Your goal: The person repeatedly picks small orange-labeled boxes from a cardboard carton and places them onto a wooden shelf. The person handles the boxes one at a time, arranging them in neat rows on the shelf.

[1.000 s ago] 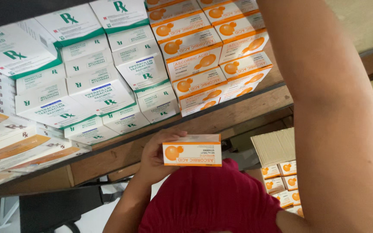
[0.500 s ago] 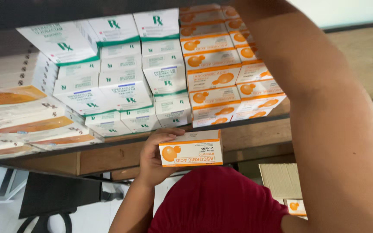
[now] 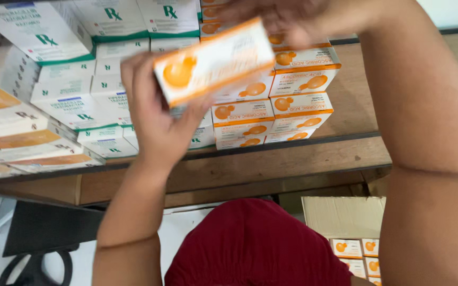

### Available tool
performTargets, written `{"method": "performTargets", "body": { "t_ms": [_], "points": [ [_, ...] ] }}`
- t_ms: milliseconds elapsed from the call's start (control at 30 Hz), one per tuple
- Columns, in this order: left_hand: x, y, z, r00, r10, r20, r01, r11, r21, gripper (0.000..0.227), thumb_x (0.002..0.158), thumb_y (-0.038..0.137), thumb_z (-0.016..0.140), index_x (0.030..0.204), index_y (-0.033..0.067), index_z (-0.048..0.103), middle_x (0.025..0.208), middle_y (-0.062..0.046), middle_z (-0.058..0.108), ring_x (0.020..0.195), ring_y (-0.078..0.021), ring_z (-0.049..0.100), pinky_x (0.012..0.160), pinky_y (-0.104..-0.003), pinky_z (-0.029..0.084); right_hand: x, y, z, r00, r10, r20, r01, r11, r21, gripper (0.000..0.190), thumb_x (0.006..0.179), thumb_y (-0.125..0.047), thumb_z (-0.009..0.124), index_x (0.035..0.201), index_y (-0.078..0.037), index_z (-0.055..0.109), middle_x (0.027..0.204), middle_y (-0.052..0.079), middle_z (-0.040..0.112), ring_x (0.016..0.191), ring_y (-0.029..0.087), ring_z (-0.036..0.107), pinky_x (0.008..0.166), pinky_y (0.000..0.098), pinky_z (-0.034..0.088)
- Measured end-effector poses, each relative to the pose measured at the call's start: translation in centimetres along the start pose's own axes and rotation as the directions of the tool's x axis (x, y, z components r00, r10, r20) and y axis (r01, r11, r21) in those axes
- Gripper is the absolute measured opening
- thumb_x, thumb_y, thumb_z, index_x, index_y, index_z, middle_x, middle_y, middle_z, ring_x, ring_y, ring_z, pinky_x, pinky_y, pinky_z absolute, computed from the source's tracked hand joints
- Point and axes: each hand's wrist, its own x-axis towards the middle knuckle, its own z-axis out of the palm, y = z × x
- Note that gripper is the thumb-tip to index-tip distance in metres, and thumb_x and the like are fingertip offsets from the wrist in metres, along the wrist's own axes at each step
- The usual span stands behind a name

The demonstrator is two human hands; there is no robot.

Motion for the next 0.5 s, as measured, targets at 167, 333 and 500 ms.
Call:
{"method": "performTargets", "body": {
  "t_ms": [167,333,500],
  "points": [
    [5.4,1.3,3.0,0.992,-0.104,0.076,0.103,0.995,0.016,0.085,0.089,0.041,0.085,0.146,0.0001,0.037,0.132,-0.014,0.042,0.124,-0.0256,0.057,0.106,-0.037,0.055,-3.7,5.9,1.9,0.993,-0.084,-0.079,0.109,0.912,0.396,0.060,0.086,-0.022,0.086,0.136,0.000,0.060,0.126,0.008,0.072,0.113,0.017,0.069,0.098,0.0325,0.058],
    [5.6,2.1,4.2,0.955,0.248,0.161,-0.283,0.923,0.262,0.093,0.091,0.039,0.085,0.150,-0.0083,0.031,0.147,-0.028,0.034,0.136,-0.0467,0.042,0.112,-0.052,0.046,-1.5,16.5,0.8,0.870,0.353,-0.344,-0.206,0.895,0.397,0.047,0.096,-0.024,0.084,0.126,0.004,0.064,0.125,0.015,0.069,0.106,0.018,0.061,0.090,0.0404,0.052],
    [3.8,1.5,4.2,0.922,0.131,0.365,-0.293,0.853,0.433,0.049,0.088,0.037,0.086,0.122,0.0047,0.069,0.129,-0.014,0.061,0.120,-0.0355,0.059,0.102,-0.048,0.052,0.5,25.7,1.1,0.863,0.177,-0.474,-0.187,0.982,0.027,0.043,0.108,-0.029,0.075,0.140,-0.003,0.061,0.137,0.010,0.068,0.119,0.024,0.061,0.101,0.0397,0.048]
  ]
}}
